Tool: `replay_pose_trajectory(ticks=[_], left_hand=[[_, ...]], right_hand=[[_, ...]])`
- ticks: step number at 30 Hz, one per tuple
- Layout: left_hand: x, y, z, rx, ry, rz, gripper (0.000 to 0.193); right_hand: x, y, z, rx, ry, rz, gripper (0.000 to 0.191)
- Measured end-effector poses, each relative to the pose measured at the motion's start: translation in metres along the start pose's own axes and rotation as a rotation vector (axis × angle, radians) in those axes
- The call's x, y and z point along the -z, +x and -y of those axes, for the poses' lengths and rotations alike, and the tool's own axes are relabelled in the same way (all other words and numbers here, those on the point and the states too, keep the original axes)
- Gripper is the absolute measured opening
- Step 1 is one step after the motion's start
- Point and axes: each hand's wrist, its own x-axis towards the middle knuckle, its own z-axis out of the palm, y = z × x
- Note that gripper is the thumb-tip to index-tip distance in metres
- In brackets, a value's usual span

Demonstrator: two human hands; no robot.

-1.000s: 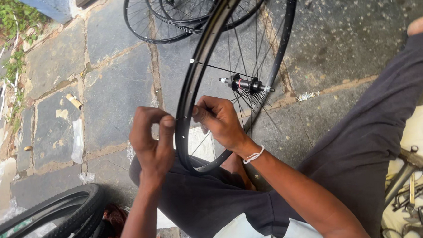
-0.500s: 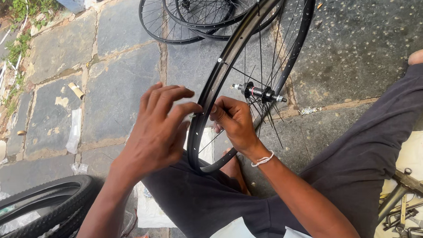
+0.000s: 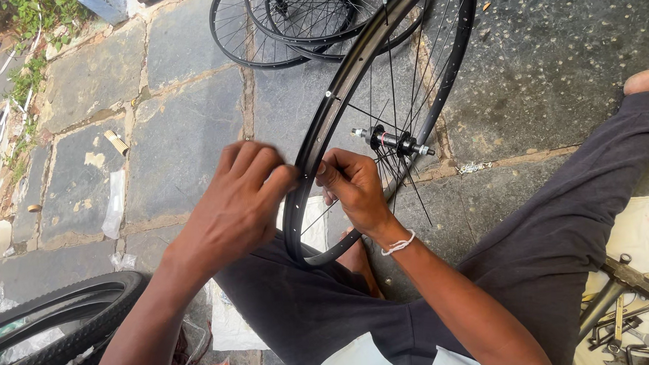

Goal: The person builds a bicycle wheel by inserting spokes into a hub and then threading them through a rim one by one.

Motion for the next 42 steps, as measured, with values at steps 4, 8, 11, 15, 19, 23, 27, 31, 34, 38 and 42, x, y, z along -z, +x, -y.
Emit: replay_pose_trajectory(ticks=[4,8,11,15,19,23,27,31,34,38,42], left_hand=[[0.0,-0.001,0.006,-0.038,-0.112,-0.108,0.029],[-0.004,0.003,0.011,0.045,0.022,0.076,0.012],[0.0,0.001,0.014,-0.09,-0.043,-0.202,0.015],[-0.003,-0.001,0.012,0.021,-0.023,-0.012,0.024],[-0.006,-0.004,0.012,0.017,-0.056,0.002,0.025],[-0.001,-0.004,0.013,-0.013,-0.097,-0.013,0.024],[0.007,0.005,0.01,-0.129,-0.115,-0.168,0.021],[0.011,0.006,0.01,-0.111,-0.179,-0.23,0.026],[0.003,-0.002,0.012,-0.044,-0.081,-0.212,0.029],[-0.017,-0.016,0.02,0.04,-0.123,-0.159,0.044],[-0.044,-0.032,0.017,0.22,-0.417,0.031,0.083]], right_hand=[[0.001,0.003,0.001,-0.008,-0.012,-0.011,0.037],[0.002,0.004,0.002,0.012,-0.006,0.0,0.037],[0.002,0.004,0.002,0.008,0.007,0.0,0.037],[0.001,0.004,0.002,0.001,0.013,-0.01,0.038],[-0.001,0.003,0.002,0.0,-0.004,-0.005,0.038],[0.0,0.002,0.001,-0.012,0.004,-0.011,0.039],[0.002,0.003,0.0,0.016,0.03,0.0,0.039],[0.003,0.005,-0.001,0.002,0.036,-0.001,0.038],[0.003,0.004,-0.002,0.008,0.027,0.002,0.038],[0.005,0.0,-0.005,0.007,0.026,0.013,0.036],[0.011,0.002,-0.003,-0.013,0.056,0.007,0.033]])
